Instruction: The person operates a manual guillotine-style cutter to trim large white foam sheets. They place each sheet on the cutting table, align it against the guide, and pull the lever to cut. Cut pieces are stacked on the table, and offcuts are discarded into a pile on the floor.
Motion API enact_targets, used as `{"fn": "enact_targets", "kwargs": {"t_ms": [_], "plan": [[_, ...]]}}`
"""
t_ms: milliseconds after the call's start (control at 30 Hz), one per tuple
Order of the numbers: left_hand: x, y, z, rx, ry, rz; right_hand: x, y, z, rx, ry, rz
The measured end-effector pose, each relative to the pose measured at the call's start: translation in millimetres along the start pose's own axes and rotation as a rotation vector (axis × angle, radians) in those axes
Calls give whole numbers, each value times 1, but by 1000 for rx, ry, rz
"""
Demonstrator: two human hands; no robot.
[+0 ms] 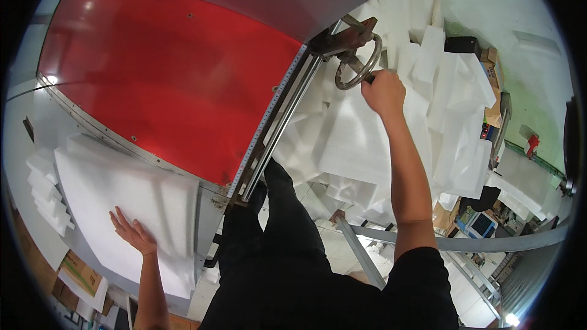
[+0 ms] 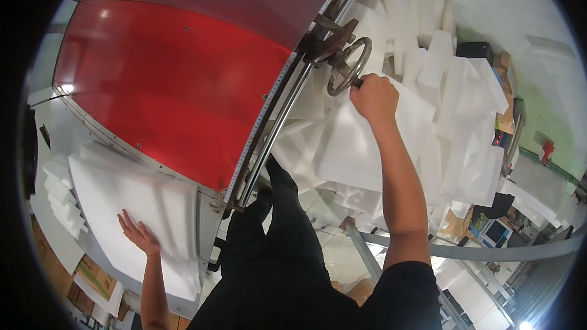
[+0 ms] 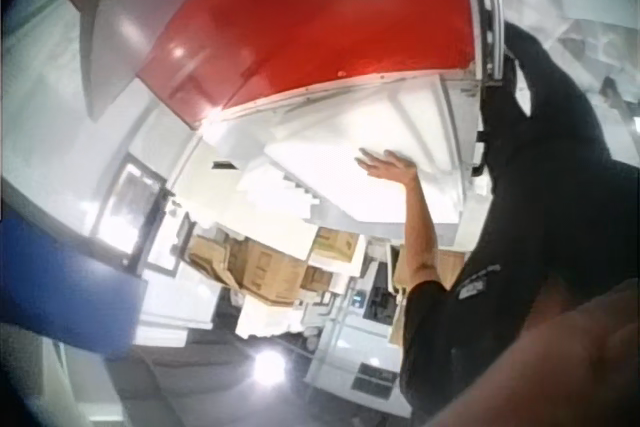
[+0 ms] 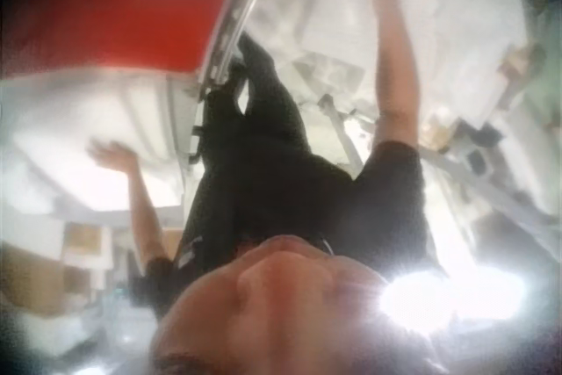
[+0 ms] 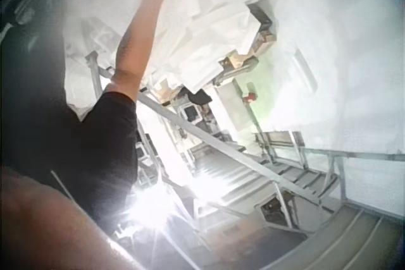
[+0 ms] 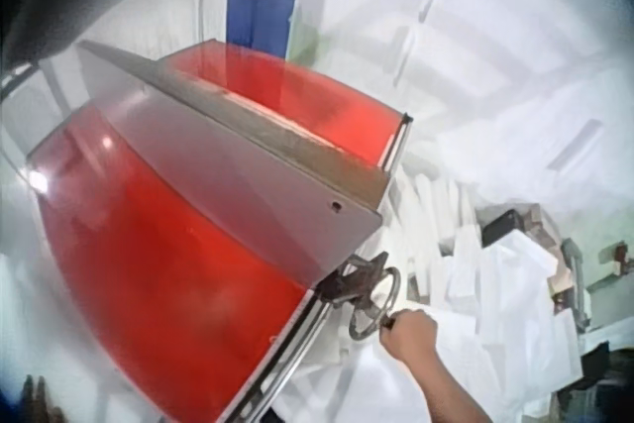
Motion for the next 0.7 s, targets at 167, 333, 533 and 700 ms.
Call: {"fn": "enact_targets", "kwargs": {"t_ms": [167,333,533,700], "plan": [[-2,-4,8,40,49,-1,4,12,-1,-51,27,-78],[-2,-5,5,46,47,-1,1,9,-5,-62,24,-101],[-2,-4,2,47,29,-18,1,11,-5,-76,-3,-109],[-2,-3,-2,50,42,-22,1,10,-6,-123,-56,-63]]}}
Point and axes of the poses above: each hand's wrist, its own x-axis away from the middle knuckle, its own y-axis out of the palm, z = x × y, the point moved 9 cm from there along -x, towards the middle knuckle, and after that the axes turned 8 degrees about -y, right-handed, at the moved point
